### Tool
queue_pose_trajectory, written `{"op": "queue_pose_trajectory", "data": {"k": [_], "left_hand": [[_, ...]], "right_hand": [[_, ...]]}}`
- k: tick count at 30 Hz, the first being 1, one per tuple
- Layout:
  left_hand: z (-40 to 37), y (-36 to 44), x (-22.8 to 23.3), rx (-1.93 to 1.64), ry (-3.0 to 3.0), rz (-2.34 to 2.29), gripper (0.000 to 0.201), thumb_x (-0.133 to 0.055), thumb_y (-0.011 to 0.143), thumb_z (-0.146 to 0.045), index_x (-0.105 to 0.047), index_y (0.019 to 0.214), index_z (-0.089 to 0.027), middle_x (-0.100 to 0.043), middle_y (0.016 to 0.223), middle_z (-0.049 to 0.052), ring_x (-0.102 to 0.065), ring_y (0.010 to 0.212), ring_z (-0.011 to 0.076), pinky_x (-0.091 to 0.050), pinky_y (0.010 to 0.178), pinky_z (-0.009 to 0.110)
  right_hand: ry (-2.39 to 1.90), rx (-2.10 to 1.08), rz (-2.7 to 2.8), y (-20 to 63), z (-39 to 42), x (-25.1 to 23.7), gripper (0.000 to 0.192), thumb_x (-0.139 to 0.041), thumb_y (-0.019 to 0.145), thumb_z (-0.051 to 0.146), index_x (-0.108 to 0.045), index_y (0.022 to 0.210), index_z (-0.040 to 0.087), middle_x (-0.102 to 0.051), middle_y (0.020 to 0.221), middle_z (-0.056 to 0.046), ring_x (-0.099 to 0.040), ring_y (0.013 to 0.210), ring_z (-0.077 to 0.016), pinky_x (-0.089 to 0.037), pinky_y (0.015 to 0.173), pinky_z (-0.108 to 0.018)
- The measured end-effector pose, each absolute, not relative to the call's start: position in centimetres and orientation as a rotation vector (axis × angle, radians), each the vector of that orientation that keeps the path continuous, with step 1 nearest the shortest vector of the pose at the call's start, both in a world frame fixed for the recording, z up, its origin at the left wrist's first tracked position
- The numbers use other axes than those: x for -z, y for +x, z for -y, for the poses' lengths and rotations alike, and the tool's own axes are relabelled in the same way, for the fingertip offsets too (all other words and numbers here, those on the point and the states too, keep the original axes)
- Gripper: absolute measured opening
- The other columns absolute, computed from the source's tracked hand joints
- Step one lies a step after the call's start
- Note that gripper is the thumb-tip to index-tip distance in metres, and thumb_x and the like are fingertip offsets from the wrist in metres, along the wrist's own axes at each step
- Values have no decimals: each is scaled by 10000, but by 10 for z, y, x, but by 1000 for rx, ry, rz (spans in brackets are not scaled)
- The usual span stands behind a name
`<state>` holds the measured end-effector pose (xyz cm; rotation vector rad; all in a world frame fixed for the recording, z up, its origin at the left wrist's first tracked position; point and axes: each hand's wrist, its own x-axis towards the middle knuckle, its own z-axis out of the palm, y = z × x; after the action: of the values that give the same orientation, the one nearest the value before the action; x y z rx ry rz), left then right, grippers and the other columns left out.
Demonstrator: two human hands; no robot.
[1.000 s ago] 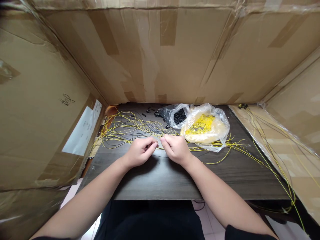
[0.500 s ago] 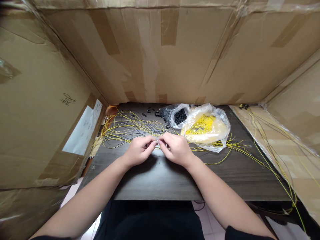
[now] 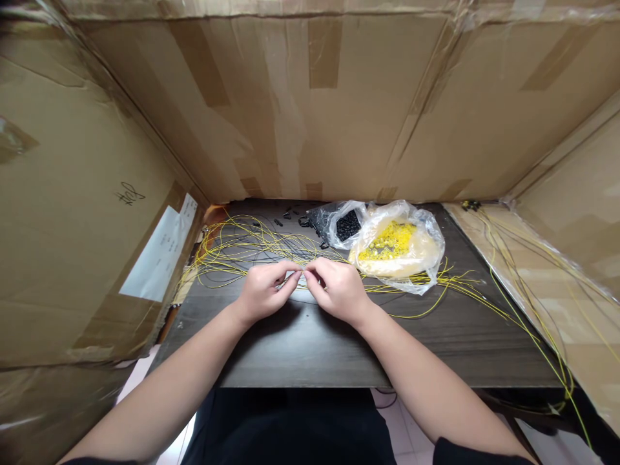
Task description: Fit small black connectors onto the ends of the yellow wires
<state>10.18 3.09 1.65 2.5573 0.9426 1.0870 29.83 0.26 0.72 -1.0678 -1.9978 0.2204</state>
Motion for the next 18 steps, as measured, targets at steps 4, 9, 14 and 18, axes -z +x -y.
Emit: {"op": "queue_pose_trajectory", "data": {"k": [4,9,14,18], "left_hand": [[-31,102,-18,-1102,2436,-938,184,-543,934,-290,-690,901,-184,-549,567,-39,-454,502,75,-361,554,204],[-31,102,-21,-1061,2326,-913,181,-566,922,-302,-691,874,-181,-414,516,-69,-379,485,68,-322,529,201],[-31,103,-22,-1046,2281,-886,170,-576,919,-295,-690,868,-178,-394,531,-75,-353,478,60,-301,520,204],[-32,103,-22,-1033,2267,-891,167,-585,915,-299,-692,868,-179,-384,529,-78,-350,477,58,-296,520,203]], "right_hand": [[-969,-377,1984,304,-3,-13,109,-532,954,228,-632,928,192,-662,805,-37,-605,704,-145,-488,673,-285],[-991,-434,1821,312,-9,-17,135,-565,955,263,-654,1038,206,-690,882,-49,-647,765,-159,-530,709,-303],[-870,-451,1956,311,-11,-20,119,-583,950,247,-692,986,216,-695,888,-62,-647,823,-177,-535,742,-328],[-846,-434,1963,309,-10,-20,109,-596,941,225,-693,988,212,-685,871,-58,-639,807,-170,-530,726,-318]]}}
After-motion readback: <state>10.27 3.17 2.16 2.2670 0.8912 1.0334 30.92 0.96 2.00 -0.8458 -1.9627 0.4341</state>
